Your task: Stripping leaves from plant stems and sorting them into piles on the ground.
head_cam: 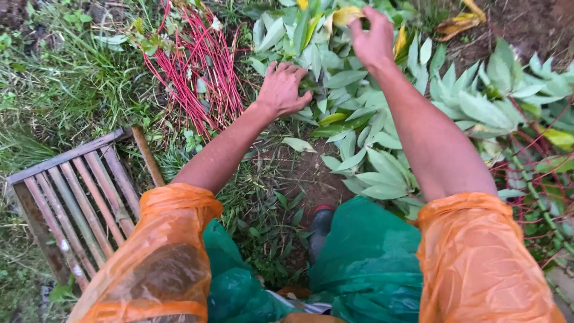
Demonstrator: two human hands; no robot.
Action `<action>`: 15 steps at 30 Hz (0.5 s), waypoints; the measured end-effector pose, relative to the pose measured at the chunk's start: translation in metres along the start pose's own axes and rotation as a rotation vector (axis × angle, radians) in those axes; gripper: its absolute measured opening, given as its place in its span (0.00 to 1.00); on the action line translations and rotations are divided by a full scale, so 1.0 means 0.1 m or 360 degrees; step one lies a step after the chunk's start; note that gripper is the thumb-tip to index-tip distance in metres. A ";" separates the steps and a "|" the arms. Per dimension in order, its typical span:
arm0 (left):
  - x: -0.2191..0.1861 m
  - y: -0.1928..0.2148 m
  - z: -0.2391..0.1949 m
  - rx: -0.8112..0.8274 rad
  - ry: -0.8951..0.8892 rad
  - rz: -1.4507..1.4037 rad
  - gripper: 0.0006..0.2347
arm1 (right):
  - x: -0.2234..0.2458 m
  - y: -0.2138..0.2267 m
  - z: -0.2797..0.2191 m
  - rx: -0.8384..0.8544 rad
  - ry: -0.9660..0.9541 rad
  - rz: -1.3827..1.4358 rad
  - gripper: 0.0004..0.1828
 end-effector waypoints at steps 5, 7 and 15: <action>-0.30 0.79 -0.22 0.0074 0.0158 0.0163 0.26 | -0.34 0.16 0.09 -0.0247 0.0017 0.0089 0.05; -0.22 1.19 -0.15 0.0117 0.0245 0.0303 0.24 | -0.16 0.17 0.38 -0.0465 0.0258 0.0048 0.07; 0.04 0.82 0.14 -0.0660 0.0246 -0.0275 0.22 | -0.03 0.00 0.54 -0.0183 -0.0130 0.0540 0.20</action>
Point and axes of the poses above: each hand's wrist, its own z-axis towards the middle knuckle, its own y-axis out of the back of the hand, x = y × z, the point moved 1 cm from there along z, towards the middle knuckle, and after that the axes turned 10 degrees about z, right-handed, at the moved point
